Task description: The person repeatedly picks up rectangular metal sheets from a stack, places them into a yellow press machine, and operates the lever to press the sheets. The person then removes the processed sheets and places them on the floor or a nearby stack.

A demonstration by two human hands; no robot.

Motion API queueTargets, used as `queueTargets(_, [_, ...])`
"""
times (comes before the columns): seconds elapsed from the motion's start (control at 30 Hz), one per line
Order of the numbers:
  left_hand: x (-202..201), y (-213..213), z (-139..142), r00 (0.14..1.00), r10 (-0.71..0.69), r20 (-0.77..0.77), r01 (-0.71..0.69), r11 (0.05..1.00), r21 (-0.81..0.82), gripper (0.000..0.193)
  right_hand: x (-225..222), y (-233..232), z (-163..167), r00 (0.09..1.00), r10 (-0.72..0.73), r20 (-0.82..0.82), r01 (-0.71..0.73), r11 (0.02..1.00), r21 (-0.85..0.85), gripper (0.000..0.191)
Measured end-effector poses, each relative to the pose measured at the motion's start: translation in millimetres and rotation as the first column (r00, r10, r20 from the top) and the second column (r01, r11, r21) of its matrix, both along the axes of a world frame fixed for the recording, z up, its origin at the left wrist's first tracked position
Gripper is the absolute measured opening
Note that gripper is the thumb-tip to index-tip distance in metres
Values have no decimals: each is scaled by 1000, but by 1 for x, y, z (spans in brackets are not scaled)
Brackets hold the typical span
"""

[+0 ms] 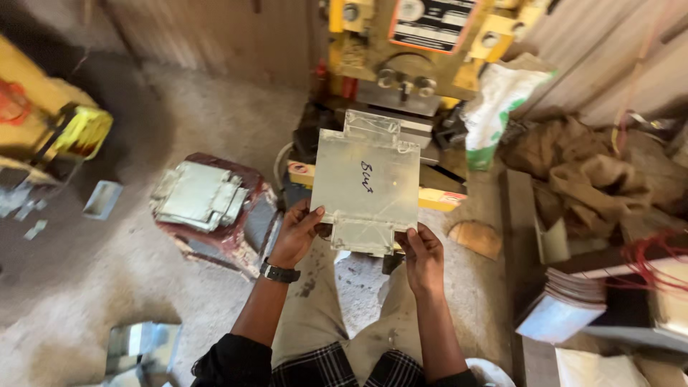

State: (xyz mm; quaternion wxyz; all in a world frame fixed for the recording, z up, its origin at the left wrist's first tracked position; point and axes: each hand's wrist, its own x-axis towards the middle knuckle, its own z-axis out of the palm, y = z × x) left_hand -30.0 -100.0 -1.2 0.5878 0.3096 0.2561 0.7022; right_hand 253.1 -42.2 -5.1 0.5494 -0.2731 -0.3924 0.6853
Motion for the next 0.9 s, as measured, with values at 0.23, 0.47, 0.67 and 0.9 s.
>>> queueTargets(0.23, [25,56,-12,1000,0,30,3,995,-103,13,16,31,-3,991,-137,2,137,989,-62,22])
queueTargets(0.47, [14,108,-35,989,56,134,-46,996,-75,6,-5,75,-13,987,-163,-4,162,984,-78,17])
queueTargets(0.67, [13,113,-37,951,266,-161,-287,949,-131,16,-17,79,-14,978,-206,18,206,976,-63,20])
queueTargets(0.9, [16,94,-28,901,286,-325,-371,898,-238,33,-15,75,-8,979,-200,38,202,978,-59,20])
